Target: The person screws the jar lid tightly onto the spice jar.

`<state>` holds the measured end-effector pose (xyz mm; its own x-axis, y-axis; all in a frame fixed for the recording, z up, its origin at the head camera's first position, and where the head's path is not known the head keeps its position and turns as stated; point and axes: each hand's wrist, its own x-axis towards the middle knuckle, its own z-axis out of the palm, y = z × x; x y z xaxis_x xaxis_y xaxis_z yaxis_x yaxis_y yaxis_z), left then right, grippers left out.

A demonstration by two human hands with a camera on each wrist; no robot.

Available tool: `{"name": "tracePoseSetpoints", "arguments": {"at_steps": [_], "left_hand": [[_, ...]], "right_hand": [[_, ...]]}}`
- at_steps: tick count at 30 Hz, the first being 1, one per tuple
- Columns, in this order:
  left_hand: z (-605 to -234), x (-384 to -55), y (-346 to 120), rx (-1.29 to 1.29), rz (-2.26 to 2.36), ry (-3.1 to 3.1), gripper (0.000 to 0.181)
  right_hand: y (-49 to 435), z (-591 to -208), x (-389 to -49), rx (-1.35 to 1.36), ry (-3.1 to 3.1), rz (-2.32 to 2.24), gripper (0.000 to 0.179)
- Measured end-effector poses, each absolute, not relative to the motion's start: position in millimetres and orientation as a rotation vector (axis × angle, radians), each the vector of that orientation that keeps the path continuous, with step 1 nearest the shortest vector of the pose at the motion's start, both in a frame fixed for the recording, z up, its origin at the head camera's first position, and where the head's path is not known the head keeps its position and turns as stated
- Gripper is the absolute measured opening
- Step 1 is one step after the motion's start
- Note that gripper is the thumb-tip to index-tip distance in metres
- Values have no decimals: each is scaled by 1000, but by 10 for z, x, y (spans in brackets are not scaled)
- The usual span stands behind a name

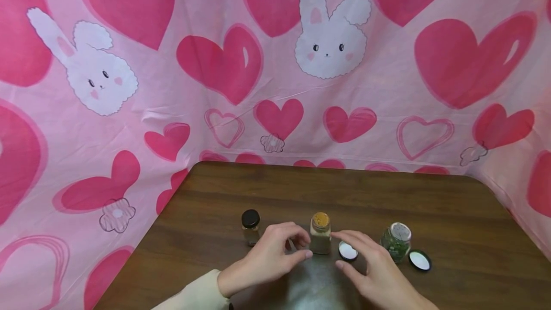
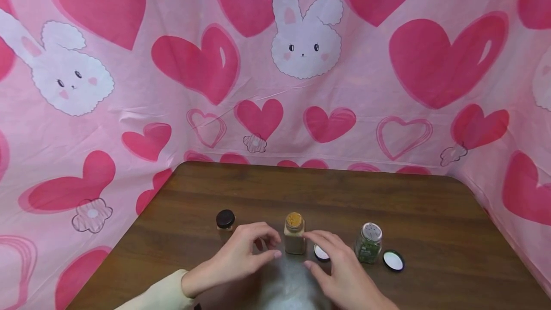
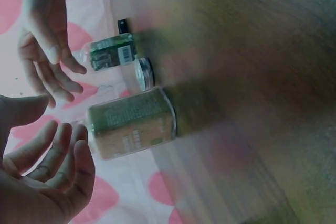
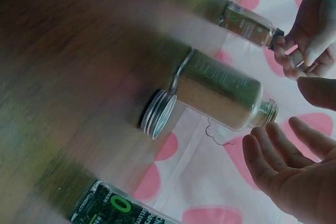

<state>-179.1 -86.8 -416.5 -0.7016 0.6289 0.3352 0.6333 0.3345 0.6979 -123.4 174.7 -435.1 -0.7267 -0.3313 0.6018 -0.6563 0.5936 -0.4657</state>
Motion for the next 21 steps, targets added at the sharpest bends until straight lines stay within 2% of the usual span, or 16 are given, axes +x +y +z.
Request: {"name": "tracePoseSetpoints", "arguments": {"at_steps": [9, 14, 21], "left_hand": [[-4247, -1864, -817, -1104, -1438, -2603, 14], [-4285, -1910, -804, -1013, -1451, -2621, 23], [-4319, -1966, -782, -956, -1381, -2657, 39]], "right_hand": [[1789, -4377, -1281, 716, -2456, 901, 60], [1796, -4396, -1309, 685, -2485, 886, 63], [1794, -4382, -1330, 596, -2599, 851, 56]]}}
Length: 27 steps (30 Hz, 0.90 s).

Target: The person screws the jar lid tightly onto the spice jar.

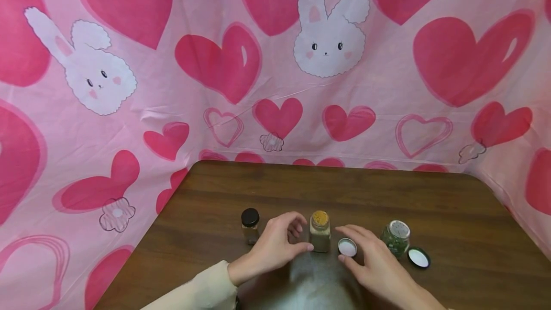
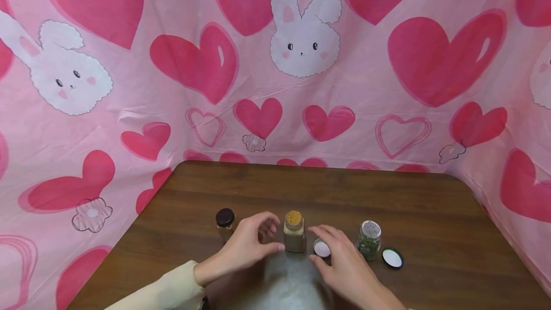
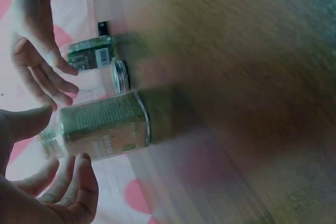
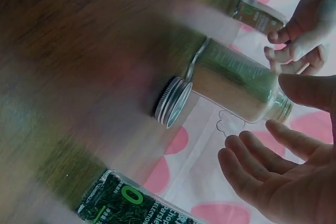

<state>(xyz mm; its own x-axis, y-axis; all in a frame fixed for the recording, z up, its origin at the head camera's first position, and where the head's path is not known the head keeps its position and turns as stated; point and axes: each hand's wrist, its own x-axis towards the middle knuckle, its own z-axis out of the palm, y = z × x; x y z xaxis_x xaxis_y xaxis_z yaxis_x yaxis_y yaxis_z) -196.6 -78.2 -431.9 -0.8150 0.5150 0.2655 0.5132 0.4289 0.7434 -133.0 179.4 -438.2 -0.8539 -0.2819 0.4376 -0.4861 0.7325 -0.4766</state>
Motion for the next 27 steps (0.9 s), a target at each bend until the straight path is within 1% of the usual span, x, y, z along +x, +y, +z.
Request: {"name": "tracePoseSetpoints", "arguments": {"at_steps": [7, 11, 20, 27], "left_hand": [[-4378, -2013, -753, 910, 1232, 2732, 65], [-4398, -2053, -711, 877, 1183, 2725, 72], [-4435, -2138, -631, 870, 1137, 2709, 65], [-4500, -2192, -583, 888, 1123, 2754, 65]], "right_hand": [[1769, -4373, -1377, 551, -2718, 825, 55], [1774, -4370, -1406, 556, -2765, 803, 55], [1779, -4421, -1445, 563, -2843, 726, 59], [1808, -4449, -1502, 612, -2793, 751, 60]]}}
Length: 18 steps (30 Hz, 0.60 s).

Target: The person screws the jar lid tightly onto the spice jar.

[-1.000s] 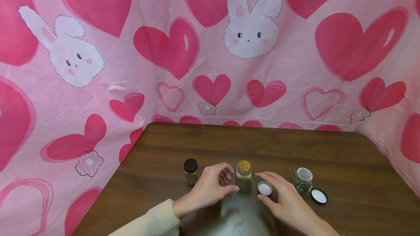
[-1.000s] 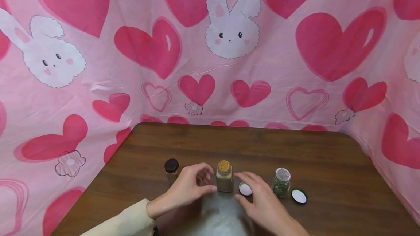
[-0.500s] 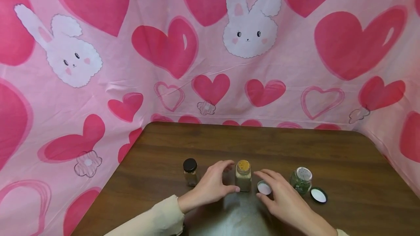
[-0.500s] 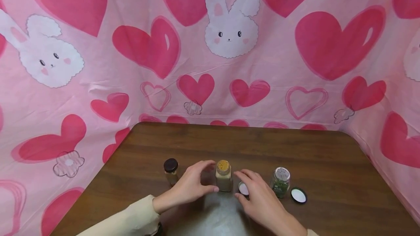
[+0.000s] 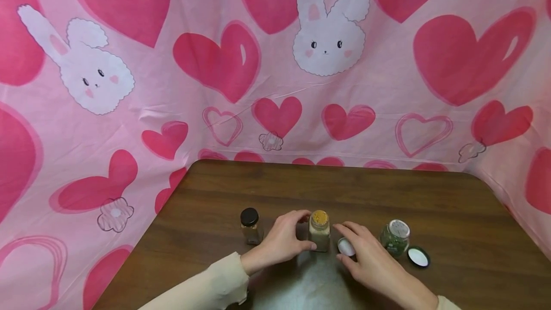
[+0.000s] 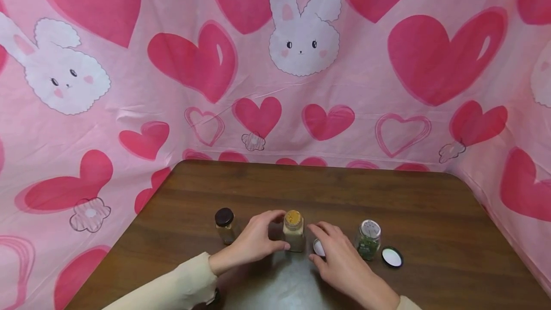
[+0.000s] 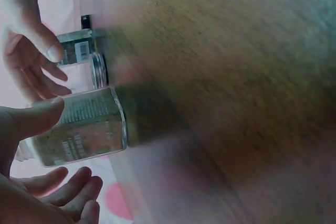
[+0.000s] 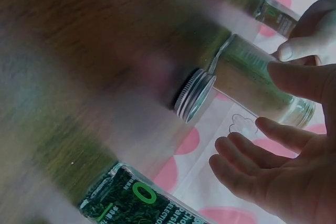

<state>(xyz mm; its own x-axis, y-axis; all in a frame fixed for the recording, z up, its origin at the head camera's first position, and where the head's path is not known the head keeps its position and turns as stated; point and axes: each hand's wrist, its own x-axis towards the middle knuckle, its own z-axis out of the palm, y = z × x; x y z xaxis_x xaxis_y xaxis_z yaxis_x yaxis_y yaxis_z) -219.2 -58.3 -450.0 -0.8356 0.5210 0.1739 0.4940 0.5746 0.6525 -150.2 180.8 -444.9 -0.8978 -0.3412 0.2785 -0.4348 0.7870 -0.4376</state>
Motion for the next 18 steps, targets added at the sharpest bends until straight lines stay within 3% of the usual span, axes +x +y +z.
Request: {"name": "tracePoseSetpoints", "arguments": {"at_steps": [18], "left_hand": [[-4573, -2257, -528, 867, 1127, 2695, 68]], "right_hand": [[1810, -4507, -1578, 647, -2797, 824, 60]]}}
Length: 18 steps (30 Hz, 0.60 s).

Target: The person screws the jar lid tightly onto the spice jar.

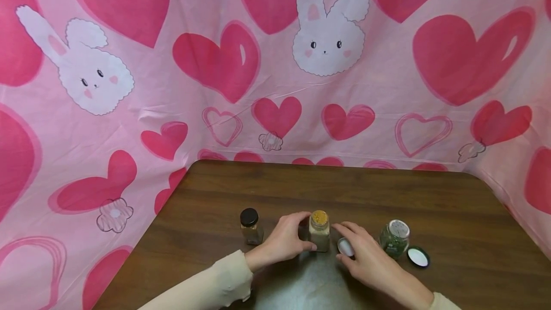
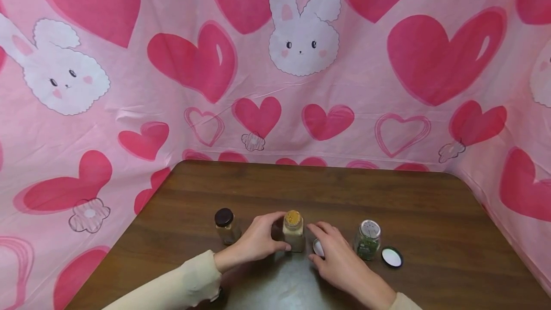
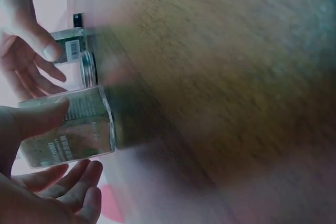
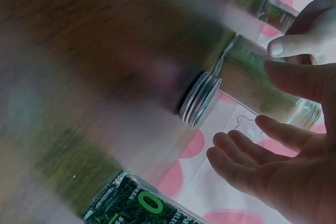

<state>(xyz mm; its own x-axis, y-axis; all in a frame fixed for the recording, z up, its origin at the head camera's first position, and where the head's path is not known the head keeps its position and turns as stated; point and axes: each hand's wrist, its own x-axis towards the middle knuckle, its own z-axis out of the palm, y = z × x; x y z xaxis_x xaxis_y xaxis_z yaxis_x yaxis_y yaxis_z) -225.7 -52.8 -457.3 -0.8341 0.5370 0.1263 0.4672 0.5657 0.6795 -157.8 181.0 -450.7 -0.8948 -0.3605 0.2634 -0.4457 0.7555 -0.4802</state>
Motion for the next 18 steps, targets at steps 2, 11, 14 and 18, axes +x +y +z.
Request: {"name": "tracePoseSetpoints", "arguments": {"at_steps": [2, 11, 14, 18], "left_hand": [[-4576, -2256, -525, 873, 1137, 2686, 66], [-4587, -2264, -510, 879, 1156, 2664, 63], [-4582, -2264, -510, 869, 1148, 2667, 64], [-4572, -2267, -513, 859, 1145, 2667, 63]], "right_hand": [[1808, -4505, -1575, 647, -2807, 825, 61], [1834, -4528, -1595, 688, -2841, 848, 62], [1838, -4529, -1596, 689, -2844, 856, 62], [1826, -4518, -1598, 692, -2842, 863, 62]]}}
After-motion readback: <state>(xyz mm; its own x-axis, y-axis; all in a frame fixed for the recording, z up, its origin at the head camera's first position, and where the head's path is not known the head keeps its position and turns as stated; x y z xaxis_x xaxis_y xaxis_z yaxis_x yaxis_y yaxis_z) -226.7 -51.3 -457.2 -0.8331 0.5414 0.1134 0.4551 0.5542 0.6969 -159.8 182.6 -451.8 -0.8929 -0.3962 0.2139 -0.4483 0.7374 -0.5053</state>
